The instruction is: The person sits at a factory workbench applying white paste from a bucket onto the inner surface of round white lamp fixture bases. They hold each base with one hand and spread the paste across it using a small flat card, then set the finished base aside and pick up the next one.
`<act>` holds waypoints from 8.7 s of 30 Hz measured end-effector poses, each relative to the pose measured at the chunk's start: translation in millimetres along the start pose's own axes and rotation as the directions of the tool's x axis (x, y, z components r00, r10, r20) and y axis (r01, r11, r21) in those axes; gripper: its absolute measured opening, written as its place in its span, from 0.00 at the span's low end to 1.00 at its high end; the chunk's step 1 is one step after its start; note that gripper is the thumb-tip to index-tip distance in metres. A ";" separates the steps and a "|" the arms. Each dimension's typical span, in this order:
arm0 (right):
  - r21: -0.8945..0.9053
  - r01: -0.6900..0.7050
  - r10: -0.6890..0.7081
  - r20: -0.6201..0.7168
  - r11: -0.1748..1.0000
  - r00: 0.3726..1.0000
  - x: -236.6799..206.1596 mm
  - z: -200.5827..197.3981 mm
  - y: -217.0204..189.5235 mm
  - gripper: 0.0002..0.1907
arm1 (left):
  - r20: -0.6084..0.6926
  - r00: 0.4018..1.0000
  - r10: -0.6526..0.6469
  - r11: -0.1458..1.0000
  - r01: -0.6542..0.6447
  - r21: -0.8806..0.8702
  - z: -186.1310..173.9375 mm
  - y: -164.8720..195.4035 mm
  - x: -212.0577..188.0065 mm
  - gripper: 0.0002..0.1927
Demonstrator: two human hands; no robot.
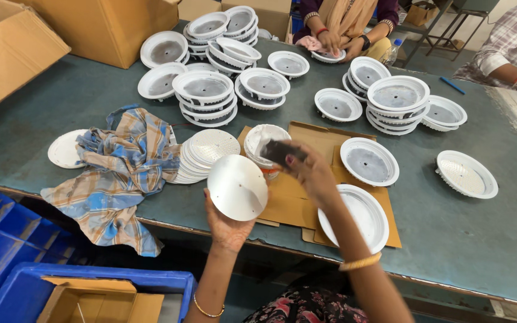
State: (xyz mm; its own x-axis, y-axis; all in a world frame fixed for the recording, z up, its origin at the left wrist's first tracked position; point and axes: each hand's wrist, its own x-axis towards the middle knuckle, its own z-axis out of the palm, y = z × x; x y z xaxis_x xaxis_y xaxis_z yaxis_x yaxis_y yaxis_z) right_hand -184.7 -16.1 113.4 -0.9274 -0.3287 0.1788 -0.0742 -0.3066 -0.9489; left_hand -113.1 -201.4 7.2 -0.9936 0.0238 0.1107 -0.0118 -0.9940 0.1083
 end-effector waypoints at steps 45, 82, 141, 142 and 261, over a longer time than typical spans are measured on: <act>-0.525 0.081 -0.278 -0.310 0.847 0.909 -146.5 32.8 4.2 0.11 | 0.057 0.957 -0.284 0.875 0.234 0.423 -3.9 -63.5 -61.7 0.59; -0.881 0.351 -0.580 0.113 0.317 0.807 -189.0 42.6 4.8 0.19 | -0.256 0.843 -0.472 0.867 0.497 0.039 48.0 -67.4 -60.2 0.41; -0.558 -0.152 -0.131 -0.434 0.816 0.891 -171.0 30.8 -9.0 0.13 | 0.216 0.958 -0.190 0.786 0.016 0.618 37.4 -87.9 -37.6 0.59; -0.583 -0.160 -0.134 -0.430 0.797 0.893 -177.6 35.5 -11.1 0.13 | 0.238 0.955 -0.177 0.778 -0.013 0.628 34.3 -88.0 -37.8 0.59; -0.316 0.540 -0.381 -0.925 0.780 0.008 -249.5 -365.2 44.0 0.12 | -0.129 0.952 -0.279 0.096 0.161 0.982 76.0 -477.5 207.8 0.18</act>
State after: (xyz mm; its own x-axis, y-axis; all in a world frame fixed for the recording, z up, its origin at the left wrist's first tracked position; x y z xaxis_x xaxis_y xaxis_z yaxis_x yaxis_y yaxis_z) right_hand -90.6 378.6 -67.9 -0.3183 0.9401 0.1222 -0.6747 -0.1341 -0.7258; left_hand -305.4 286.3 53.6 -0.9566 0.2866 -0.0521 -0.0505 0.0129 0.9986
